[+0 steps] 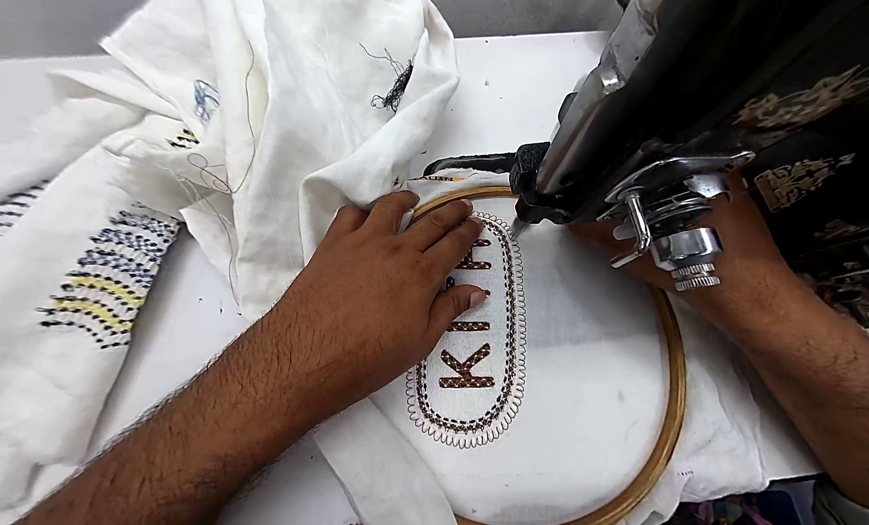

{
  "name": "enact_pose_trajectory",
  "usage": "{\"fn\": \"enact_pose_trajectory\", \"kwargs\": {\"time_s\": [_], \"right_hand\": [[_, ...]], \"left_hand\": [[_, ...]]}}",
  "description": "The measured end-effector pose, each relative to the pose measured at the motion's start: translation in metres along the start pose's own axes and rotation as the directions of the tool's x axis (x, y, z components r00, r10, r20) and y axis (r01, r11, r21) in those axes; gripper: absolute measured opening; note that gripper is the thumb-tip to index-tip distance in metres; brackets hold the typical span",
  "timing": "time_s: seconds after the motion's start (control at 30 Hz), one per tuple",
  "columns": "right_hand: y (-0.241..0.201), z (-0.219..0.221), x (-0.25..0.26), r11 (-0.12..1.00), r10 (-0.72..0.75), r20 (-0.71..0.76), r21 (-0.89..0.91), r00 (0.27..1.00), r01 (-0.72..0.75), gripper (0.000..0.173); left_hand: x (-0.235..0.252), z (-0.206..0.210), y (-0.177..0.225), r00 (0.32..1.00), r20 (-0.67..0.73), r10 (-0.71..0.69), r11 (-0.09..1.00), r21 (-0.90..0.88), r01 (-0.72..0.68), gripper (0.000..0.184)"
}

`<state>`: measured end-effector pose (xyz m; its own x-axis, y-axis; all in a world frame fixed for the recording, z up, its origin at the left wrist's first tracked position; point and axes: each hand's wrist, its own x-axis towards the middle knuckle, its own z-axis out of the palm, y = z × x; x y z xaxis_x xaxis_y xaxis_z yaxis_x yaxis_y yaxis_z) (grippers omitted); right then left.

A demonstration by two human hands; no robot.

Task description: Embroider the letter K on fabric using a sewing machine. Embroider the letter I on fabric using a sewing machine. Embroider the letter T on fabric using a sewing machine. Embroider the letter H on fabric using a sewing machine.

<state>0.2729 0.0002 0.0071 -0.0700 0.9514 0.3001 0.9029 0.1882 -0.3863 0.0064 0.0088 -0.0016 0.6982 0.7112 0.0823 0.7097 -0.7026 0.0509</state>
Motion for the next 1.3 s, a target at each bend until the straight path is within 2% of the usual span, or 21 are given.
{"fn": "enact_pose_trajectory", "kwargs": {"time_s": [0.23, 0.6, 0.8, 1.03, 1.13, 1.2, 1.3], "right_hand": [[0.007, 0.008, 0.003, 0.998, -0.055, -0.05, 0.022, 0.997, 0.056, 0.027], [0.014, 0.017, 0.006, 0.997, -0.079, -0.074, 0.009, 0.994, 0.08, 0.023], [0.021, 0.025, 0.011, 0.987, -0.16, -0.139, -0.007, 0.977, 0.161, 0.026], [0.022, 0.028, 0.013, 0.983, -0.179, -0.161, 0.0, 0.971, 0.181, 0.027], [0.014, 0.022, 0.009, 0.989, -0.146, -0.103, -0.009, 0.984, 0.145, 0.018], [0.005, 0.011, 0.0, 0.984, -0.176, 0.009, -0.031, 0.984, 0.176, 0.019], [-0.004, 0.003, -0.021, 0.965, -0.238, 0.223, -0.057, 0.945, 0.257, 0.049]], "left_hand": [[0.002, 0.002, -0.004, 1.0, -0.011, -0.007, 1.0, -0.002, 0.007, 0.062], [0.008, 0.005, -0.007, 1.0, -0.01, -0.029, 1.0, -0.003, 0.029, 0.063], [0.01, 0.009, -0.011, 0.998, -0.023, -0.051, 0.999, 0.005, 0.051, 0.066], [0.012, 0.01, -0.013, 0.998, -0.03, -0.062, 0.998, 0.007, 0.062, 0.067], [0.012, 0.01, -0.012, 0.997, -0.027, -0.067, 0.998, 0.006, 0.067, 0.067], [0.012, 0.01, -0.012, 0.997, -0.029, -0.068, 0.998, 0.004, 0.068, 0.066], [0.012, 0.011, -0.012, 0.997, -0.033, -0.064, 0.998, 0.007, 0.064, 0.065]]}}
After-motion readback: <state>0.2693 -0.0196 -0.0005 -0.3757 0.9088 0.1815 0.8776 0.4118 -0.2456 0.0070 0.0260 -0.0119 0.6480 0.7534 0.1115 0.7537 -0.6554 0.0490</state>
